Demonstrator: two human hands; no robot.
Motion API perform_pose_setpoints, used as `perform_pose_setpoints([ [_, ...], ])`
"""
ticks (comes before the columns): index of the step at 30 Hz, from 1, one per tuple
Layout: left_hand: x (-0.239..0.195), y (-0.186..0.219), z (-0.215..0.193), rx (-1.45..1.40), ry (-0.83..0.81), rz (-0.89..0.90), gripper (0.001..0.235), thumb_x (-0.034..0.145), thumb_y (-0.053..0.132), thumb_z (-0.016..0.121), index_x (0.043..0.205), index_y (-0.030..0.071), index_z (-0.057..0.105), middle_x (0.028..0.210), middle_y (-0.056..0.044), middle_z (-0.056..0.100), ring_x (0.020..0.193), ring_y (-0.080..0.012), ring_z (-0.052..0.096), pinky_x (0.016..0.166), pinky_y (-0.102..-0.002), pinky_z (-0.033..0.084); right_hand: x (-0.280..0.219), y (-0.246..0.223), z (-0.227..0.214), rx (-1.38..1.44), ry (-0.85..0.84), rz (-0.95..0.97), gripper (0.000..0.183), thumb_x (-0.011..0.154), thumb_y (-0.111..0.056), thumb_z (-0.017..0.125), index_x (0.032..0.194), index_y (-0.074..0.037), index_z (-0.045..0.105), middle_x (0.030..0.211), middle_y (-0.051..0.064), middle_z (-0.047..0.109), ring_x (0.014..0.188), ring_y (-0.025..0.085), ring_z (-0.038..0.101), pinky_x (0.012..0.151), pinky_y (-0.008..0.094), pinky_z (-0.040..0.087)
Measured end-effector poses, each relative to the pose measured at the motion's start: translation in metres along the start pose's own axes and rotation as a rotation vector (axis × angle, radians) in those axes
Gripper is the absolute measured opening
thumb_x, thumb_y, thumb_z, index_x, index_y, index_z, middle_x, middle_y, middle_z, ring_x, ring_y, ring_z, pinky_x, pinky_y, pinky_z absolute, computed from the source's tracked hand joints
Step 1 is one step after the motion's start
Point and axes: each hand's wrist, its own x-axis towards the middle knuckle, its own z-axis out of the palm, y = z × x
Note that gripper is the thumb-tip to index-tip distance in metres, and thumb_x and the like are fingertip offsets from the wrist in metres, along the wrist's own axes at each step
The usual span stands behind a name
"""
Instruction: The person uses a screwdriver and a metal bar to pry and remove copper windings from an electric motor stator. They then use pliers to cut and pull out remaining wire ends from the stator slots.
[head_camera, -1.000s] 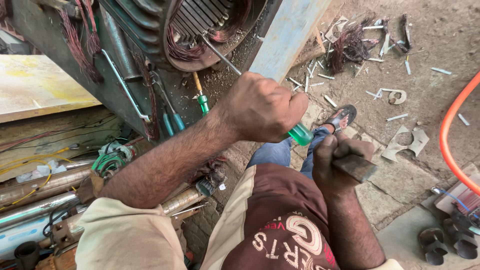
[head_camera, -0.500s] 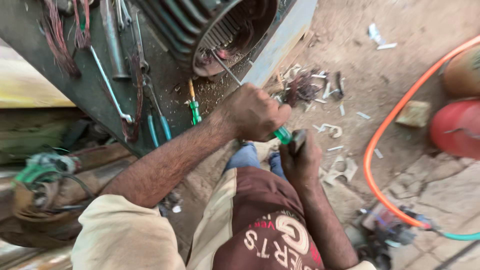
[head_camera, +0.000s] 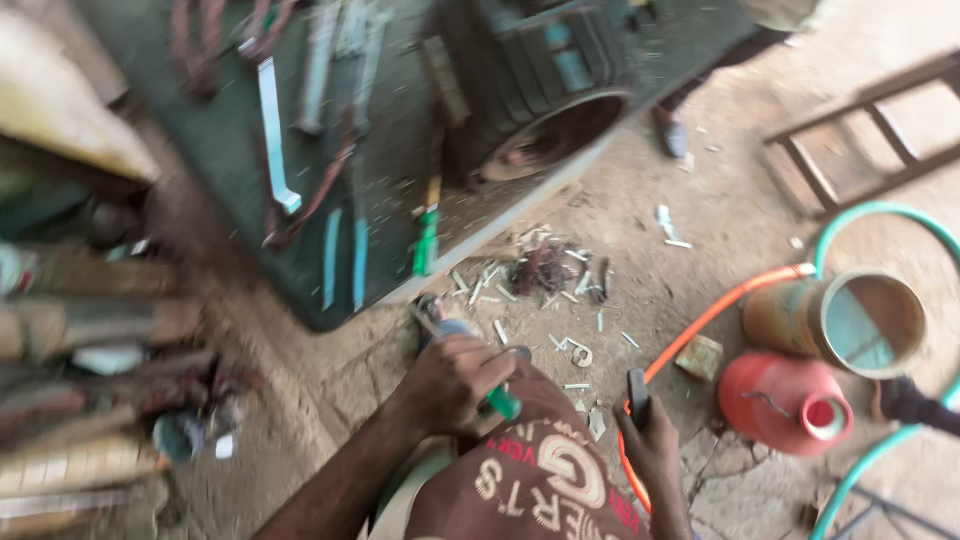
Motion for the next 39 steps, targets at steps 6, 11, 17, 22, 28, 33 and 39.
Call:
perform_pose_setpoints([
  [6,0.002,-0.014,-0.022,0.195,-0.071,0.039,0.009,0.089,0.013,0.071,0.097,0.008,0.071,0.087,-0.009,0.069,0.083,-0.0231,0.065,0.079,-0.04,0.052,0.037,-0.077,-0.001,-0.071,-0.119,-0.208,0.038,0.088,-0.035,0.074,0.103,-0.004,0.059,0.07,0.019,0.064,0.062,0.034,0.063,0.056,0.044,0.048],
  [11,0.01,-0.037,-0.075,0.317,0.009,0.06,0.011,0.083,0.013,0.077,0.094,0.012,0.073,0.097,-0.007,0.07,0.107,-0.0259,0.064,0.105,-0.045,0.04,0.043,-0.146,0.005,-0.073,-0.198,-0.366,0.033,0.089,-0.032,0.072,0.097,-0.005,0.055,0.072,0.02,0.067,0.065,0.042,0.065,0.059,0.049,0.048],
  [17,0.022,-0.086,-0.144,0.412,-0.014,0.041,0.021,0.076,0.013,0.078,0.097,0.01,0.077,0.098,-0.006,0.07,0.107,-0.0261,0.061,0.111,-0.05,0.036,0.024,-0.196,0.027,-0.066,-0.264,-0.33,0.031,0.092,-0.032,0.071,0.102,-0.009,0.055,0.076,0.02,0.069,0.075,0.044,0.067,0.064,0.054,0.049],
  [22,0.031,-0.14,-0.189,0.679,0.002,0.029,0.028,0.083,0.003,0.073,0.109,0.011,0.076,0.11,-0.009,0.071,0.121,-0.0268,0.061,0.121,-0.048,0.039,0.018,-0.234,0.045,-0.036,-0.25,-0.4,0.03,0.091,-0.031,0.07,0.101,-0.007,0.055,0.083,0.019,0.07,0.078,0.043,0.068,0.065,0.052,0.052],
  [28,0.022,-0.189,-0.204,0.612,0.081,-0.035,0.028,0.093,0.011,0.072,0.12,0.004,0.071,0.124,-0.018,0.066,0.126,-0.0333,0.058,0.114,-0.054,0.04,0.02,-0.283,0.06,-0.047,-0.233,-0.451,0.032,0.09,-0.032,0.07,0.103,-0.007,0.056,0.083,0.017,0.07,0.077,0.041,0.069,0.065,0.05,0.053],
  [33,-0.004,-0.19,-0.207,0.513,0.111,-0.096,0.037,0.085,0.004,0.071,0.123,0.004,0.068,0.129,-0.016,0.065,0.128,-0.0336,0.059,0.117,-0.053,0.042,0.018,-0.324,0.07,-0.101,-0.381,-0.228,0.039,0.091,-0.039,0.069,0.115,-0.01,0.059,0.081,0.018,0.072,0.076,0.036,0.073,0.07,0.047,0.054],
  [39,-0.017,-0.166,-0.22,0.359,0.185,-0.178,0.039,0.079,-0.004,0.066,0.117,0.005,0.069,0.12,-0.014,0.067,0.12,-0.0334,0.062,0.112,-0.052,0.044,0.024,-0.366,0.079,0.012,-0.412,-0.177,0.055,0.093,-0.041,0.066,0.138,-0.011,0.052,0.096,0.02,0.075,0.089,0.035,0.075,0.08,0.047,0.056],
])
